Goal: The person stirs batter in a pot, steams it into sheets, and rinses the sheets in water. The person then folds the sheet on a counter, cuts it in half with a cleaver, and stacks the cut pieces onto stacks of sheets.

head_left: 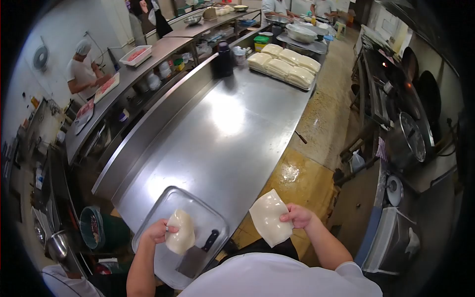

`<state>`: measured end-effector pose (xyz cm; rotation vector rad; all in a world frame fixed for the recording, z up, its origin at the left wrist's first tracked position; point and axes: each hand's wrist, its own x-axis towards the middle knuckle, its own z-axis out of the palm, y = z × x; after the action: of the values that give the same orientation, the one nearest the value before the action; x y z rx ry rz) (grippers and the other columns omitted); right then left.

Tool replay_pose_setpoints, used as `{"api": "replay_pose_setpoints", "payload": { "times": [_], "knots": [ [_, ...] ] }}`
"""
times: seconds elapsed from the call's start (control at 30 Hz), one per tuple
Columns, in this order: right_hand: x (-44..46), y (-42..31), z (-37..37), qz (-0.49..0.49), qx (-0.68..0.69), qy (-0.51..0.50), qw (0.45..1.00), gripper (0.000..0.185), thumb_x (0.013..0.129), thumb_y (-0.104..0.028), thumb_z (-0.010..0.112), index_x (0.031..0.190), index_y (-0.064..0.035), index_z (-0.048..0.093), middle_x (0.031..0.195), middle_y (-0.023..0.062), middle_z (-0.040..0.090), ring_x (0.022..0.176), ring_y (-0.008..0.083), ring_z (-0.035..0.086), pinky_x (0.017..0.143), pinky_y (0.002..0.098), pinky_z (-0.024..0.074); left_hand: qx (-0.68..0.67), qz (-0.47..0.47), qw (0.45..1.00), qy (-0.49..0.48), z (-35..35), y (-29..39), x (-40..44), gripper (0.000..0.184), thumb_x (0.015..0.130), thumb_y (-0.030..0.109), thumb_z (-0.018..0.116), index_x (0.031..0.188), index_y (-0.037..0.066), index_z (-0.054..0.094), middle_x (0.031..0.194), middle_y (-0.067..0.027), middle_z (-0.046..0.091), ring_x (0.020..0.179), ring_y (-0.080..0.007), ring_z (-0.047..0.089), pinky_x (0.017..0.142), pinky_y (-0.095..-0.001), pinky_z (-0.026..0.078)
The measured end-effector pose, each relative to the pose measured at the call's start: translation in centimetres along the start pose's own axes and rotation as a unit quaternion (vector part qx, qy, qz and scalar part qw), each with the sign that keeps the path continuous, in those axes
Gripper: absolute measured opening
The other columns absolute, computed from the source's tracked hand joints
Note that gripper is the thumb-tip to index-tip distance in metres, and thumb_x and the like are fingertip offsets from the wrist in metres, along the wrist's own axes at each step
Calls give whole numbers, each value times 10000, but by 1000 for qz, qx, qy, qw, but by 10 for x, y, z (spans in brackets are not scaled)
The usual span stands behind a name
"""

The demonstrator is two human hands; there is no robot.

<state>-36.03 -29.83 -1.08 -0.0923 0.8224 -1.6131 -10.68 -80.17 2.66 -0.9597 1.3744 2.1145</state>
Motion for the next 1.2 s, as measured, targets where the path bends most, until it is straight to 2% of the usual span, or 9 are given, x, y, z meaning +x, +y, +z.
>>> {"api": "replay_pose_setpoints", "payload": {
  "times": [0.13, 0.23, 0.47, 0.67, 0.73, 0.83, 0.93, 1.03, 1.2],
  "knots": [
    [-36, -40, -41, -33, 18, 14, 999, 454, 885, -67, 750, 1300, 63, 620, 1229, 157, 699, 1100, 264, 703, 978, 431, 565, -17, 17, 998, -49, 91, 43, 49, 378, 869, 10, 758, 1227, -59, 660, 1177, -152, 718, 1064, -282, 712, 975, -433, 573],
    [-64, -70, -87, -46, 32, 1, 998, 491, 888, -95, 759, 1337, 35, 606, 1244, 135, 698, 1115, 255, 698, 1000, 423, 552, -50, 20, 995, -81, 174, 66, 100, 384, 859, 13, 766, 1222, -53, 660, 1170, -152, 720, 1064, -285, 714, 979, -436, 574],
    [-153, -148, -147, -130, 68, 41, 988, 470, 901, -96, 741, 1333, 28, 606, 1233, 134, 701, 1108, 256, 702, 1003, 409, 549, -22, 20, 981, -192, 367, 118, 218, 502, 848, 137, 809, 1282, -34, 621, 1221, -148, 701, 1103, -301, 701, 1002, -464, 562],
    [-201, -183, -199, -229, 102, 104, 962, 420, 914, -77, 711, 1310, 28, 620, 1220, 138, 707, 1094, 258, 709, 988, 410, 559, 13, -19, 970, -243, 504, 169, 301, 449, 887, 155, 781, 1272, -18, 627, 1211, -148, 705, 1091, -294, 709, 973, -468, 579],
    [-210, -197, -220, -255, 122, 114, 953, 413, 913, -72, 708, 1304, 32, 622, 1212, 138, 710, 1083, 259, 714, 982, 413, 562, 49, -41, 967, -245, 530, 182, 342, 401, 923, 149, 749, 1265, -19, 626, 1198, -142, 709, 1070, -283, 717, 951, -453, 594],
    [-222, -232, -247, -279, 130, 132, 942, 402, 910, -66, 708, 1290, 38, 628, 1202, 141, 714, 1071, 263, 718, 973, 420, 566, 62, -62, 962, -259, 581, 207, 388, 430, 917, 145, 746, 1296, -6, 613, 1236, -145, 698, 1120, -298, 696, 1016, -487, 550],
    [-225, -279, -282, -296, 126, 143, 936, 381, 912, -66, 707, 1268, 51, 637, 1194, 150, 717, 1071, 267, 718, 968, 421, 567, 77, -86, 955, -272, 624, 233, 447, 397, 929, 122, 728, 1286, -11, 618, 1230, -146, 700, 1113, -295, 699, 1012, -486, 552],
    [-221, -335, -323, -294, 124, 180, 930, 373, 906, -69, 714, 1249, 59, 648, 1187, 158, 719, 1072, 269, 718, 969, 420, 566, 69, -98, 947, -298, 663, 265, 502, 394, 927, 116, 728, 1282, -17, 621, 1227, -147, 700, 1107, -291, 700, 1006, -482, 555],
    [-210, -452, -381, -261, 112, 184, 941, 387, 890, -68, 728, 1243, 68, 650, 1190, 166, 719, 1060, 271, 721, 962, 422, 568, 32, -124, 940, -315, 715, 332, 582, 419, 927, 114, 740, 1298, -25, 604, 1222, -157, 696, 1101, -292, 703, 989, -462, 569]
  ]
}}
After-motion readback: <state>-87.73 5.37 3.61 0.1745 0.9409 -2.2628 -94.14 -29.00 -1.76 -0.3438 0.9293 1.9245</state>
